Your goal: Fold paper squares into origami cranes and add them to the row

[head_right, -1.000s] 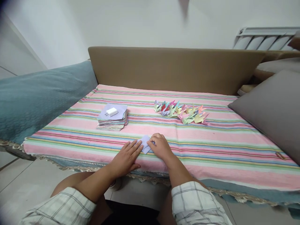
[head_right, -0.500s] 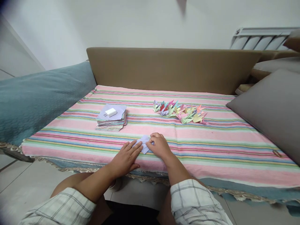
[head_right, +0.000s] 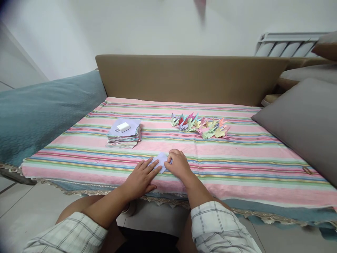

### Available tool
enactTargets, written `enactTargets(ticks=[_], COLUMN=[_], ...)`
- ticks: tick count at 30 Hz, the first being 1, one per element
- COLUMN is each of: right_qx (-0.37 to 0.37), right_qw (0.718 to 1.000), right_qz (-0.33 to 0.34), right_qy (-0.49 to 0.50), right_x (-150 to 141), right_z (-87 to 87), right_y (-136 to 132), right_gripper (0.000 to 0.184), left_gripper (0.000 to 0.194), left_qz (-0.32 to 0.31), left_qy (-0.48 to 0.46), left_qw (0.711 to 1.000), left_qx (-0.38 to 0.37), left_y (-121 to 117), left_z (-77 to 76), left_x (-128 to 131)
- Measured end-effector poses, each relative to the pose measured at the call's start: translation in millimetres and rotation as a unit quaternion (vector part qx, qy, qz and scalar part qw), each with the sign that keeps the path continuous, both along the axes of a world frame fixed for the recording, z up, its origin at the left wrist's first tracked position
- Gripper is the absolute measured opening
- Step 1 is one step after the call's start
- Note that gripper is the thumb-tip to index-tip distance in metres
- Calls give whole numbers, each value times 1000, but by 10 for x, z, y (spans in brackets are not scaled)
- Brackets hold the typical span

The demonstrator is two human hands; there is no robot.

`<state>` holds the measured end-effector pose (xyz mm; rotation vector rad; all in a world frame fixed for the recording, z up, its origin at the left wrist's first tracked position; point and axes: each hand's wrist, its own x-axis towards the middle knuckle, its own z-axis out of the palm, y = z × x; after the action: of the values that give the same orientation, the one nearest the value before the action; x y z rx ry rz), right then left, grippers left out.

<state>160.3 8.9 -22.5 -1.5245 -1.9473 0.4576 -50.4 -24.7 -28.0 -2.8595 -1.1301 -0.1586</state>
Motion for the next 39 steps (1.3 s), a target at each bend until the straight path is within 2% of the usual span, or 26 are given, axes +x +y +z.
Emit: enactTargets(ticks=[8, 15, 18, 21, 23, 27, 34, 39], right_qx=[-14, 53, 92, 103, 98, 87, 68, 13], right_qw=[1000, 998, 994, 986, 981, 981, 997, 998], right_qz=[-4, 9, 50, 120, 135, 119, 40, 51], right_qy=[1, 42, 24, -51, -98, -124, -18, 19], right_x=[118, 195, 166, 105, 68, 46, 148, 201], right_z=[-7, -18, 1, -4, -18, -23, -21, -38], right_y=[-3, -14, -114, -232, -292, -341, -227, -154], right_gripper=[2, 17, 29, 43, 46, 44, 29, 27], left_gripper=[75, 74, 73, 74, 75, 76, 75, 78], left_qz=[1, 3, 3, 1, 0, 0, 3, 4], left_qy=[9, 11, 7, 3, 2, 1, -11, -22], left_qw=[1000, 1000, 1000, 1000, 1000, 1000, 1000, 1000], left_qx=[19, 26, 28, 29, 28, 24, 23, 15], left_y=[-11, -12, -11, -11, -8, 4, -1, 11], left_z=[-5, -3, -8, -7, -4, -4, -12, 35], left_x=[3, 8, 7, 5, 3, 4, 8, -7])
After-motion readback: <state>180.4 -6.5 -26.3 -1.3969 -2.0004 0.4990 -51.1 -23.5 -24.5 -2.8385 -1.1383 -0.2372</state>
